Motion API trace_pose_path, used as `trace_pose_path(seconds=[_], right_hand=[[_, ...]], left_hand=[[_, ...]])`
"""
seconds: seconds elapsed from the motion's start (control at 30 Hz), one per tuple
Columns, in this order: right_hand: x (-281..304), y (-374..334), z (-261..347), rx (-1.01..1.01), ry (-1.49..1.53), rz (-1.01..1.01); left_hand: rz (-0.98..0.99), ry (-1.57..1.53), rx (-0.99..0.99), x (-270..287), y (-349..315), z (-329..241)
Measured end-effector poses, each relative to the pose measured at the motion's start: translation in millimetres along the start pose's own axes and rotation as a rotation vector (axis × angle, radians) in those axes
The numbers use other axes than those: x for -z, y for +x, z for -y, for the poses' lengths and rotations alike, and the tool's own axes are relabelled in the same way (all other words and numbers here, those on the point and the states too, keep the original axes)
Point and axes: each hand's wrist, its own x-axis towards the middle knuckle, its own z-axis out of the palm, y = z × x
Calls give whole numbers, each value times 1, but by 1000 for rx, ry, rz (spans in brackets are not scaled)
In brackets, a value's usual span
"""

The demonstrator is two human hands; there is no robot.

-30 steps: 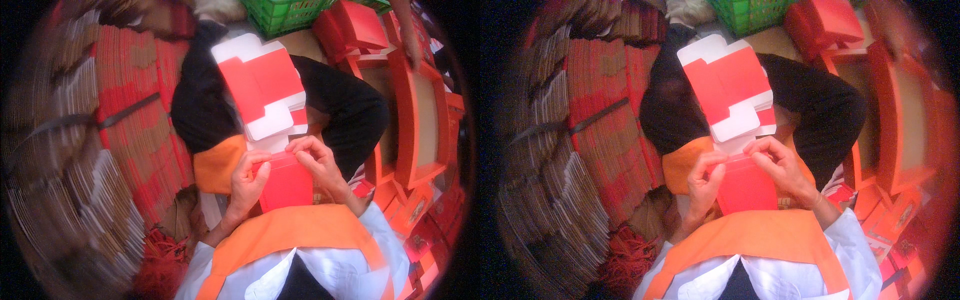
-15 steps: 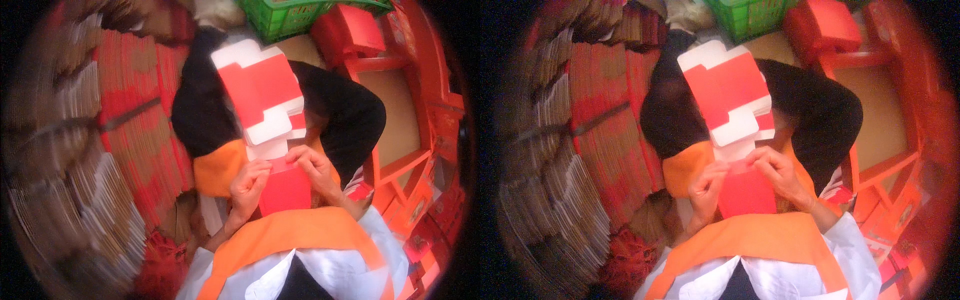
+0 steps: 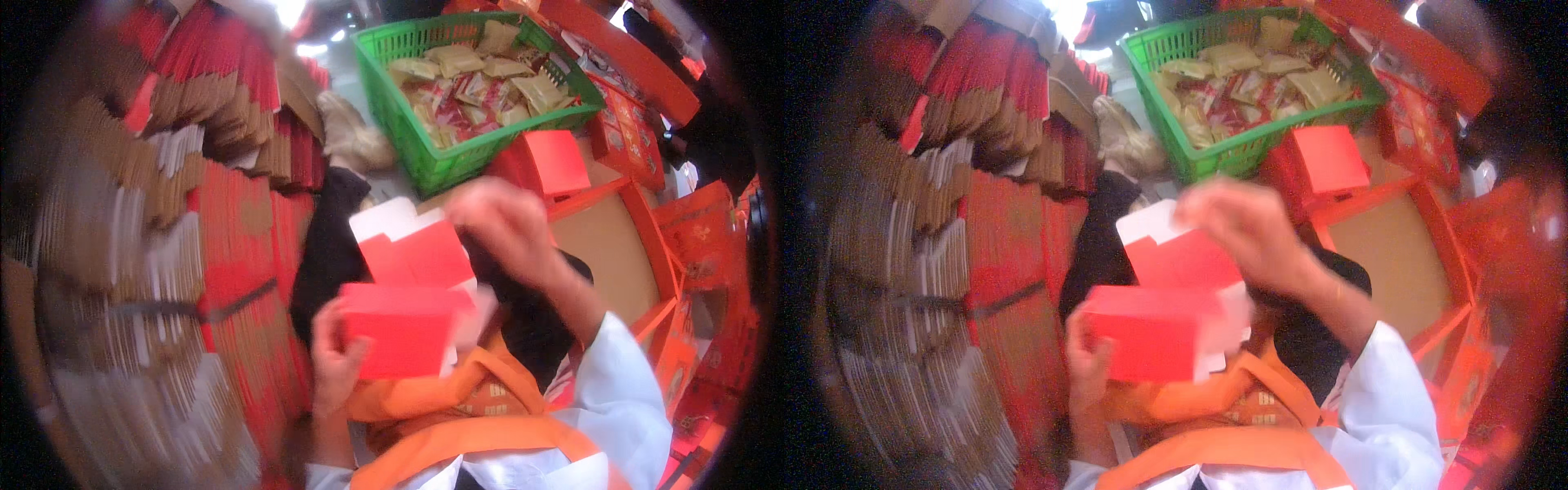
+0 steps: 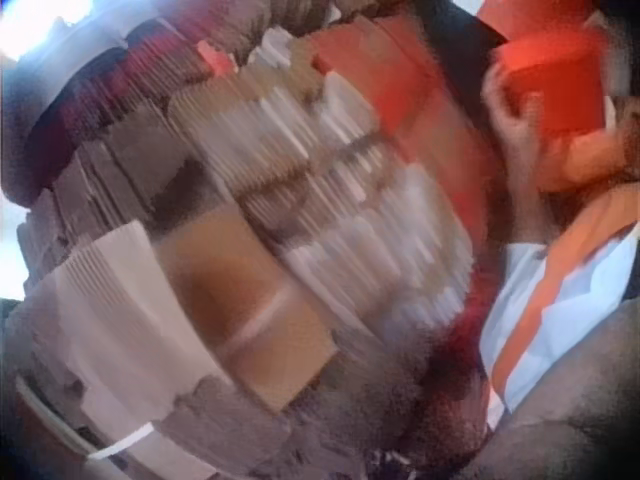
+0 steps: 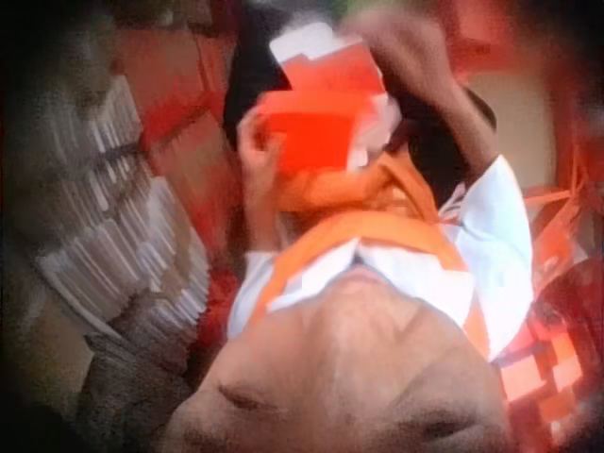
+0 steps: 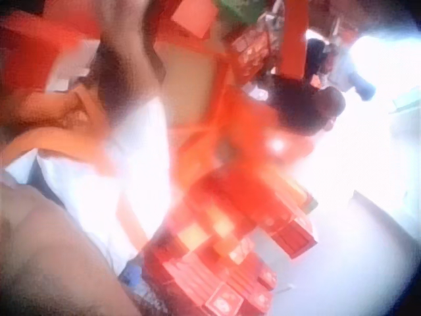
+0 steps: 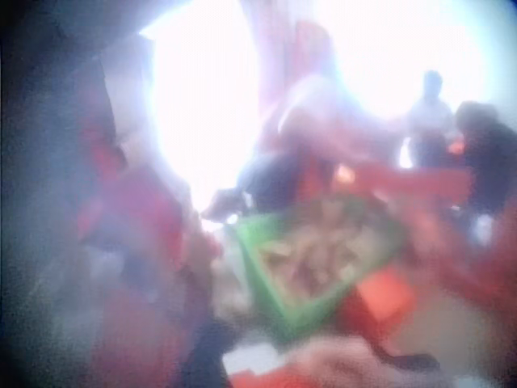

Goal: The person sits on the floor and repeatedly picks up small packets from a green basket, places them into red paper envelopes, and folds the envelopes closed. The person stacks the finished envelopes on their lap.

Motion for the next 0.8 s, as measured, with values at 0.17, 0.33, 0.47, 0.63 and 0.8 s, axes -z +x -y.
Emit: trace_pose_path(seconds=[0.17,0.33,0.47,0.63,0.8], right_hand=[[32,130,-112,-333,-276,7],[6,187,-237,-331,-740,319],[11,207,-300,234,-683,546],[-13,211,-279,-302,-614,243],[49,210,-252,-360,-535,-237]], left_hand=[[-500,-395,136,-1,1,41],[-446,-470,207,-14,-5,57],[-411,-403,217,-12,-7,70],[-443,-372,291,-8,-9,56],[-456,-475,178,-18,-2,55]])
